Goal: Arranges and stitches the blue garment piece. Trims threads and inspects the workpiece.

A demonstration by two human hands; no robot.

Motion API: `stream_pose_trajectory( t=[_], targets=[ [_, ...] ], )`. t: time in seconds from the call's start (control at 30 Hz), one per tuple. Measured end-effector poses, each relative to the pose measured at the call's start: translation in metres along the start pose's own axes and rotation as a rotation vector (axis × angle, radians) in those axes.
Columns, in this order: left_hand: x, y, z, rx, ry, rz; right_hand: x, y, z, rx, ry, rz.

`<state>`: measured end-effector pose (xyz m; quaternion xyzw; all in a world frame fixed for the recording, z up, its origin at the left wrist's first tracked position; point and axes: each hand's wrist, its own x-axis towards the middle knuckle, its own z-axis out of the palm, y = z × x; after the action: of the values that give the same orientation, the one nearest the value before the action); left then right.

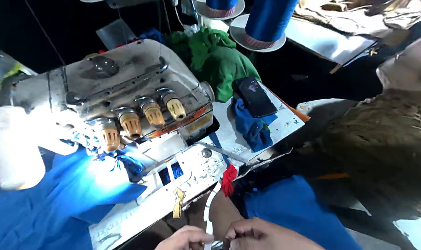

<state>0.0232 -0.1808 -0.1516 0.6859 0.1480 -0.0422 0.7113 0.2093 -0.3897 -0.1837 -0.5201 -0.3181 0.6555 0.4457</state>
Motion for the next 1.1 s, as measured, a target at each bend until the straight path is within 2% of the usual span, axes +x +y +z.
stream_pose_trajectory(
  t=[0.13,0.33,0.57,0.83,1.1],
  targets=[
    [0.002,0.005,-0.005,0.019,-0.029,-0.037,0.002,-0.004,0.010,0.154,-0.077,0.046],
    [0.002,0.012,-0.016,-0.041,-0.173,-0.143,0.009,-0.005,0.016,0.294,-0.188,0.115],
    [0.000,0.018,-0.017,0.020,-0.298,-0.134,0.016,-0.008,0.028,0.395,-0.257,0.161],
    [0.001,0.015,-0.017,0.025,-0.322,-0.155,0.020,-0.012,0.034,0.437,-0.263,0.221],
    [0.002,0.014,-0.017,0.020,-0.300,-0.167,0.020,-0.011,0.033,0.442,-0.258,0.196]
  ],
)
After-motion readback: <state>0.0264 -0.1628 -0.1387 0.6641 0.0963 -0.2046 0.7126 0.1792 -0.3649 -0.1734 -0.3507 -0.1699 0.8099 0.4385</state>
